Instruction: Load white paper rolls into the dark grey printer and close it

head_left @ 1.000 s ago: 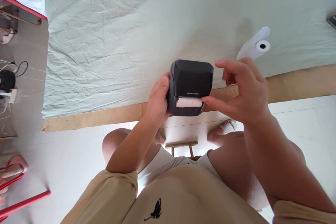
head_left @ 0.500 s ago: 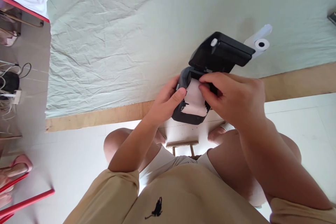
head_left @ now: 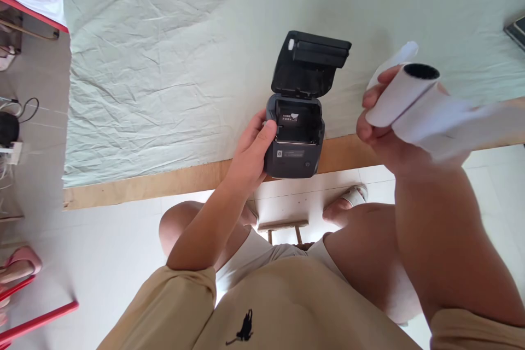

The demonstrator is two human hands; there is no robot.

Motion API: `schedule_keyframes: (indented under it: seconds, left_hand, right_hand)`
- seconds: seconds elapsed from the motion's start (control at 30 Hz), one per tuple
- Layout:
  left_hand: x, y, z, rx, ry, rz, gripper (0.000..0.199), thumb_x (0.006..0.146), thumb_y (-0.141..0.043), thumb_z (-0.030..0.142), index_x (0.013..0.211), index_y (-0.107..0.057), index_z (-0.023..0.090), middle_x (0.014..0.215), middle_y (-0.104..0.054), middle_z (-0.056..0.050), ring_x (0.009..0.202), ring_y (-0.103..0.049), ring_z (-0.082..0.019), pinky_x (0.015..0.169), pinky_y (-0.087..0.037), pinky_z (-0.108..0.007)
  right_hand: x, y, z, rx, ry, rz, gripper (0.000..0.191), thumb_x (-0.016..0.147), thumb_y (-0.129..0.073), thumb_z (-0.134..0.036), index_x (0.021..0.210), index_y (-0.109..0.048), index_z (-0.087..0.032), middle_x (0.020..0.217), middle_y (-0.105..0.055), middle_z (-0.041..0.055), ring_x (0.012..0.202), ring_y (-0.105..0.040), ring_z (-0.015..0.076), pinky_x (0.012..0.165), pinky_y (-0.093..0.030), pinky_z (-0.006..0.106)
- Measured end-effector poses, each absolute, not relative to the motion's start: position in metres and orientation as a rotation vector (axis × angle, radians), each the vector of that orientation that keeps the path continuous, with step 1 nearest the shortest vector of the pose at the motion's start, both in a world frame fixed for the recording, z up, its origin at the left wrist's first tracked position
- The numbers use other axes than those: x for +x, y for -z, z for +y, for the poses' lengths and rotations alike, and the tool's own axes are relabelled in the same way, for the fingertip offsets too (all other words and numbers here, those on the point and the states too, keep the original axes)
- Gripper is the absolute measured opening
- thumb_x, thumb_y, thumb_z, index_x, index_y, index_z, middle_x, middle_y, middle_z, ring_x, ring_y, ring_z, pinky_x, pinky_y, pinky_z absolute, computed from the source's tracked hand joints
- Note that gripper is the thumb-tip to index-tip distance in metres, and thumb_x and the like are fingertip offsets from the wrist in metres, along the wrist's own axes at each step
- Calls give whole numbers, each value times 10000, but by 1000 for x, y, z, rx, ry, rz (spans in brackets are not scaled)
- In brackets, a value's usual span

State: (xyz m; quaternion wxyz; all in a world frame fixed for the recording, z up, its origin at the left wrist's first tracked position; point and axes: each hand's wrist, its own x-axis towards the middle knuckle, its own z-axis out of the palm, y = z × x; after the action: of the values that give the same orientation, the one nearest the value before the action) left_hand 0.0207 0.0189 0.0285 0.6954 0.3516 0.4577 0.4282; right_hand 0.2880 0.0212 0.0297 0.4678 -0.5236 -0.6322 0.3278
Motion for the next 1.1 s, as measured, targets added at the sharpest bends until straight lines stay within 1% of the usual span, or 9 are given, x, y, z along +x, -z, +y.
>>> schedule_keyframes:
  seconds: [0.13, 0.27, 0.47, 0.57, 0.67, 0.77, 0.83, 0.93, 1.1]
  left_hand:
    - [20, -28, 18, 777, -919, 1022, 623, 979, -862, 765, 1372, -767, 292, 1260, -913, -48, 1182, -909, -297, 643, -678, -302]
    - [19, -29, 18, 792, -910, 1017, 654, 961, -870, 789, 1371, -768, 289, 1286, -911, -50, 1168, -914, -299, 570, -636, -285]
    - [19, -30, 16, 810, -937, 1014, 658, 951, -885, 787, 1349, -778, 275, 1337, -904, -74, 1228, -908, -324, 645, -691, -308]
    - [19, -30, 15, 831, -929, 1016, 660, 958, -873, 792, 1354, -779, 272, 1336, -903, -84, 1240, -905, -327, 735, -731, -335]
    - [19, -30, 15, 816, -923, 1009, 666, 951, -880, 790, 1359, -774, 274, 1312, -907, -84, 1183, -914, -318, 625, -669, -309]
    - [19, -29, 15, 802, -920, 1014, 692, 937, -883, 808, 1370, -768, 280, 1272, -912, -76, 1142, -918, -315, 613, -658, -307]
    - [19, -29, 15, 799, -921, 1024, 707, 936, -880, 813, 1389, -759, 283, 1270, -913, -75, 1164, -918, -320, 694, -706, -330]
    - [19, -28, 15, 795, -929, 1026, 730, 930, -893, 804, 1414, -743, 279, 1282, -913, -80, 1191, -917, -325, 735, -730, -344]
    - [19, -30, 15, 799, -924, 1015, 743, 928, -900, 797, 1421, -738, 266, 1270, -916, -83, 1148, -923, -320, 649, -697, -329]
  right_hand:
    - [291, -3, 37, -1325, -832, -1329, 428, 970, -785, -727, 1069, -619, -345, 857, -708, 10, 546, -599, 202, 504, -505, 398]
    - [281, 5, 34, -1509, -401, -1563, 405, 980, -785, -677, 983, -600, -316, 906, -702, 53, 807, -723, 279, 755, -645, 499]
    - [289, 13, 35, -1562, -253, -1738, 386, 989, -778, -573, 1254, -684, -309, 1220, -812, 110, 1110, -789, 369, 957, -690, 616]
    - [288, 12, 35, -1599, -254, -1778, 407, 968, -785, -480, 1338, -708, -329, 1223, -840, 108, 1061, -801, 375, 960, -688, 637]
    - [288, 3, 30, -1500, -181, -1802, 441, 942, -801, -438, 1362, -741, -318, 1229, -850, 100, 1049, -813, 359, 935, -682, 592]
    - [298, -2, 30, -1411, 81, -1599, 332, 953, -724, -321, 1279, -773, -284, 1220, -786, 120, 1011, -788, 318, 827, -620, 505]
    - [310, 3, 37, -1469, 173, -1483, 417, 896, -725, -238, 1310, -746, -269, 1297, -704, 150, 1079, -772, 334, 819, -594, 497]
    - [325, 17, 51, -1691, 48, -1483, 662, 799, -790, -126, 1428, -677, -295, 1452, -631, 176, 1230, -752, 366, 951, -621, 530]
    - [325, 22, 58, -1814, -102, -1472, 533, 826, -772, -83, 1299, -675, -309, 1311, -758, 135, 1032, -733, 303, 921, -601, 484]
